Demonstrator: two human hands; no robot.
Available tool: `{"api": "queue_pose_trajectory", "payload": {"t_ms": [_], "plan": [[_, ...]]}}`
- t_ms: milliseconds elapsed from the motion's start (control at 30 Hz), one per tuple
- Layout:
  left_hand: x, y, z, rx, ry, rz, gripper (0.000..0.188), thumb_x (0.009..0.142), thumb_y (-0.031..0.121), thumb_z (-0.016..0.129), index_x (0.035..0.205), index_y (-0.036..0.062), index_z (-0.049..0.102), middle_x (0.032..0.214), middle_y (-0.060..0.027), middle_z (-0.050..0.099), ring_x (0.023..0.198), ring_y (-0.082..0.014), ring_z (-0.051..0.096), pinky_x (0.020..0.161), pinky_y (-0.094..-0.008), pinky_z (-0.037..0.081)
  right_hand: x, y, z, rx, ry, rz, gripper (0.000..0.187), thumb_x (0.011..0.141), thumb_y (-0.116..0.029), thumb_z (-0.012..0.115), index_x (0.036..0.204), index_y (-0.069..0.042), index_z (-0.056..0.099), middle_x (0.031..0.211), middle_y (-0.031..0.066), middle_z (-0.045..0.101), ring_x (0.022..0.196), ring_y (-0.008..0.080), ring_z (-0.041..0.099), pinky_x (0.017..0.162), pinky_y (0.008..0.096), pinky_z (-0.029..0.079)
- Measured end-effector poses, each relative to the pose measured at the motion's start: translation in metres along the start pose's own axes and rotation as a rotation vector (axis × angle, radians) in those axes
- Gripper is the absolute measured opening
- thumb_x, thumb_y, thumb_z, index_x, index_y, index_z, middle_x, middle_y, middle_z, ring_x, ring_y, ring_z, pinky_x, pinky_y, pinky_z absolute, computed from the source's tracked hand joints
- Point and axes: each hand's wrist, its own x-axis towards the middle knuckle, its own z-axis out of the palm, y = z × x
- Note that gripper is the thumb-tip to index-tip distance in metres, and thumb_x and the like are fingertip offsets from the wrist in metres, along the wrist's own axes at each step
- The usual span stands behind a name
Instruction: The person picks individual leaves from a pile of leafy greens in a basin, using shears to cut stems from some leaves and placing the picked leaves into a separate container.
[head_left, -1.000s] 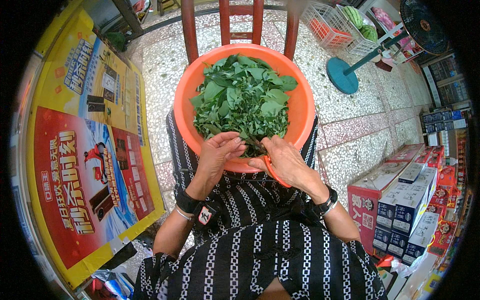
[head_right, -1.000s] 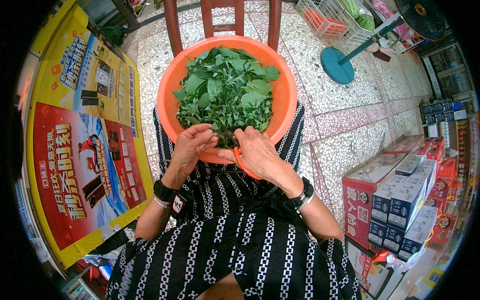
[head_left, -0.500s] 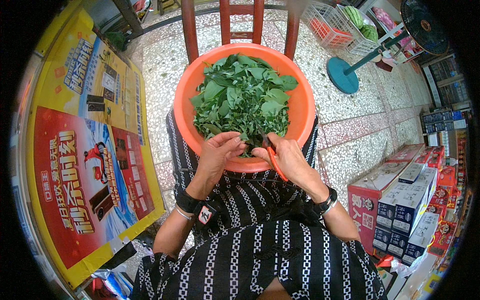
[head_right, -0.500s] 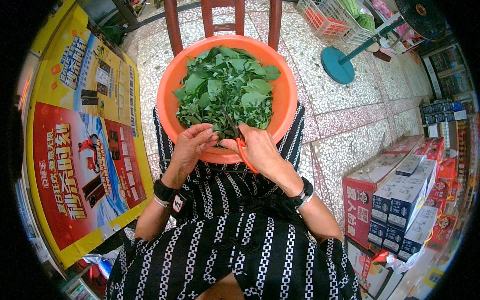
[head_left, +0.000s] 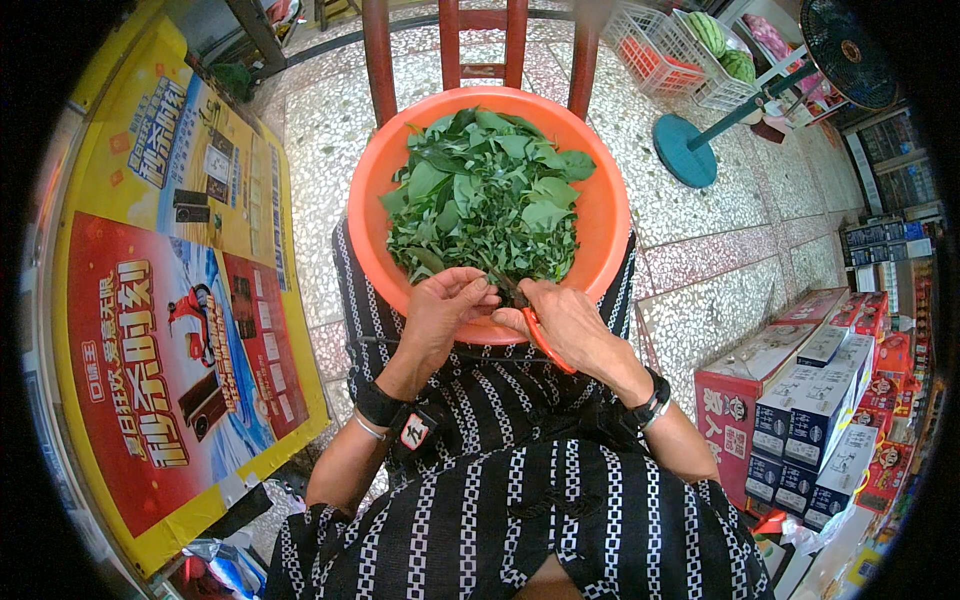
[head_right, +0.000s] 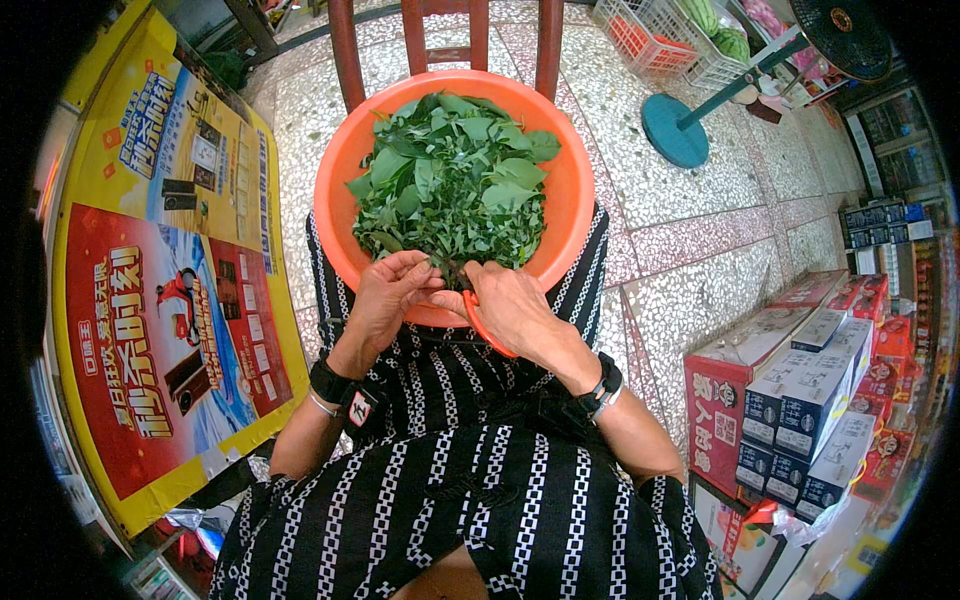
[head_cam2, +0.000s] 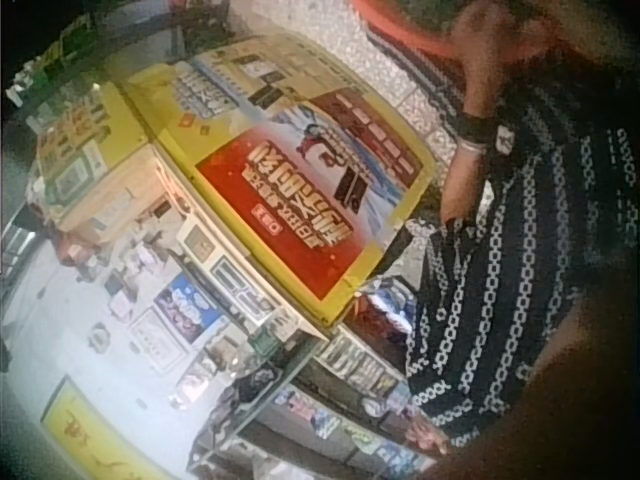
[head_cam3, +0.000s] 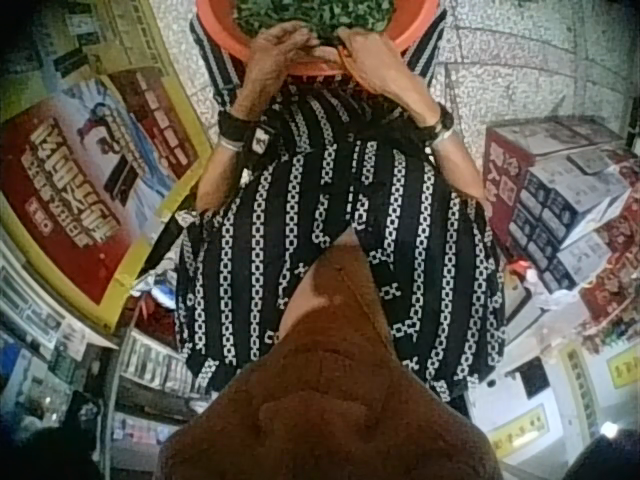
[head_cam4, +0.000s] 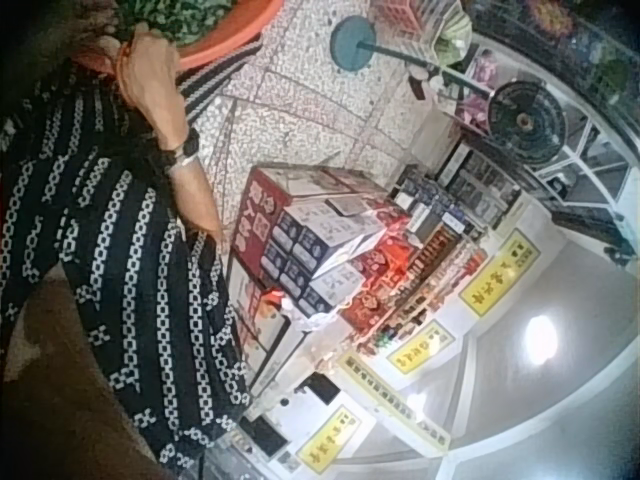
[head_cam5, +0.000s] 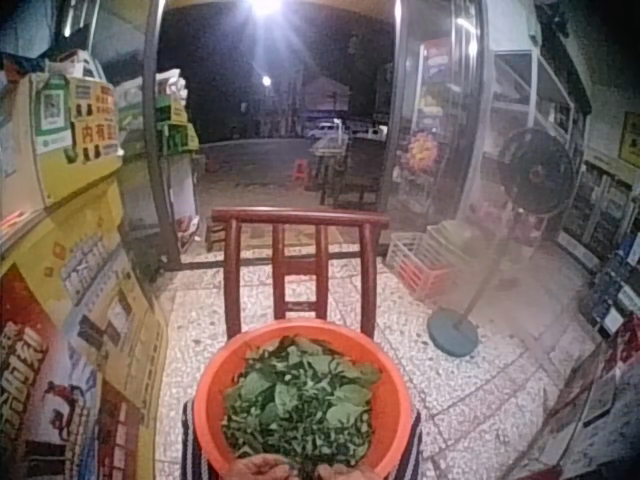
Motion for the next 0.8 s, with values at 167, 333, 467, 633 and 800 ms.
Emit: {"api": "queue_pose_trajectory", "payload": {"t_ms": [167, 333, 467, 633, 800], "plan": [[-0.001, 0.001, 0.002, -0.01, 0.01, 0.019, 0.017, 0.087, 0.01, 0.063, 0.101, 0.001, 0.059, 0.089, -0.008, 0.065, 0.078, -0.0161, 0.065, 0.072, -0.0267, 0.054, 0.001, 0.0, -0.002, 0.076, -0.077, 0.057, 0.055, 0.086, -0.049, 0.056, 0.071, 0.003, 0.057, 0.057, 0.0219, 0.055, 0.059, 0.04, 0.059, 0.055, 0.0457, 0.046], [0.008, 0.013, -0.008, 0.201, 0.056, 0.211, 0.016, 0.087, 0.007, 0.062, 0.102, 0.0009, 0.06, 0.089, -0.0063, 0.065, 0.08, -0.0154, 0.064, 0.074, -0.0275, 0.053, 0.003, 0.0, -0.003, 0.207, 0.12, 0.053, 0.049, 0.083, -0.043, 0.063, 0.071, 0.004, 0.057, 0.058, 0.0229, 0.055, 0.058, 0.0405, 0.059, 0.052, 0.0436, 0.046], [0.018, 0.034, -0.032, 0.882, 0.189, 0.425, 0.017, 0.079, 0.0, 0.062, 0.096, 0.0004, 0.063, 0.094, -0.0088, 0.065, 0.083, -0.0198, 0.063, 0.077, -0.0306, 0.05, 0.002, 0.003, -0.006, 0.18, 0.115, 0.069, 0.047, 0.083, -0.041, 0.065, 0.07, 0.004, 0.057, 0.058, 0.023, 0.056, 0.057, 0.0404, 0.059, 0.053, 0.0441, 0.046], [0.016, 0.033, -0.05, 1.597, 0.251, 0.72, 0.027, 0.073, -0.002, 0.06, 0.099, 0.003, 0.06, 0.099, -0.0126, 0.063, 0.091, -0.0311, 0.057, 0.093, -0.0422, 0.04, 0.004, 0.004, -0.001, 0.142, 0.107, 0.043, 0.049, 0.083, -0.042, 0.064, 0.069, 0.004, 0.058, 0.057, 0.0225, 0.056, 0.057, 0.04, 0.059, 0.053, 0.0445, 0.046], [0.021, 0.019, -0.053, 1.992, 0.317, 0.599, 0.025, 0.078, 0.007, 0.056, 0.103, 0.0041, 0.054, 0.095, -0.0119, 0.063, 0.093, -0.0323, 0.056, 0.098, -0.0566, 0.031, 0.004, 0.007, 0.002, 0.084, 0.132, 0.004, 0.05, 0.084, -0.044, 0.062, 0.068, 0.003, 0.058, 0.057, 0.0217, 0.056, 0.056, 0.0391, 0.058, 0.053, 0.0444, 0.046]]}}
